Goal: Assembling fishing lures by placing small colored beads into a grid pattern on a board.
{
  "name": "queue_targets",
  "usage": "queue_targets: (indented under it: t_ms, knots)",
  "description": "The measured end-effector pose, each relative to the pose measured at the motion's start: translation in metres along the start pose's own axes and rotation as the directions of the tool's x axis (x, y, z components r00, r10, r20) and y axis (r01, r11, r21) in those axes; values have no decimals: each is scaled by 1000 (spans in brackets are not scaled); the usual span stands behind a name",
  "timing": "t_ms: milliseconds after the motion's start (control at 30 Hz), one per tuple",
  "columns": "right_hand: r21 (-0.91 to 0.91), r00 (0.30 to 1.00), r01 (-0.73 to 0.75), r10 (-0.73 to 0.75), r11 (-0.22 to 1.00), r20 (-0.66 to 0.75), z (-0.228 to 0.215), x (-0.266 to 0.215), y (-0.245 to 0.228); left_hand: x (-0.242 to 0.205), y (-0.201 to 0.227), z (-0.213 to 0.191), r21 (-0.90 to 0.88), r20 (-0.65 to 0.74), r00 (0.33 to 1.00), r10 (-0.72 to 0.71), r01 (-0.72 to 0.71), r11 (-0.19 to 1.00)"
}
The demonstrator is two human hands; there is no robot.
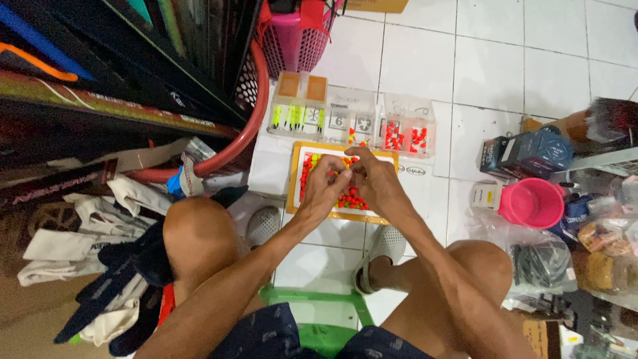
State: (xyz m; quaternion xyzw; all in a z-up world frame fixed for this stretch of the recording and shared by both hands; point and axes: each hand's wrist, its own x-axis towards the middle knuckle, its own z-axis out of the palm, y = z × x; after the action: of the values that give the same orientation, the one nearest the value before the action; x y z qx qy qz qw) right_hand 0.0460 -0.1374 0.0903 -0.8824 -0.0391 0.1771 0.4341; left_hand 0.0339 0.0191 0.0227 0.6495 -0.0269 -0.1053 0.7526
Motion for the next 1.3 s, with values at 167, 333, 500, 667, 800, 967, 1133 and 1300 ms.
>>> queue_targets:
  t_ms: [167,333,500,667,800,967,1133,1300]
  knots:
    - [97,999,5,0,995,-52,12,-13,3,-9,5,-3,-27,12,1000,-8,9,1000]
    - [-2,999,34,-34,999,-42,15,-23,-16,-13,-9,-7,-34,5,999,-48,48,998]
    - [-41,993,98,-100,994,-67,6,-11,-8,6,-6,-14,-54,-134,990,-43,36,998]
    - [38,992,98,-95,995,-78,6,-5,-10,8,-5,-15,-103,-134,989,-56,42,994]
    - [38,992,93,-89,995,-93,3,-3,-16,9,-13,-15,-127,-100,994,-49,36,991]
    - [-213,987,37,-69,976,-143,-13,2,-10,21,4,-23,-78,-166,986,-15,2,997]
    - [-201,943,134,-187,970,-275,-40,-8,-20,46,38,-37,38,-138,990,28,-23,999]
    - [-264,888,235,-317,935,-333,-45,-15,-22,105,14,-66,364,-227,972,-57,139,921]
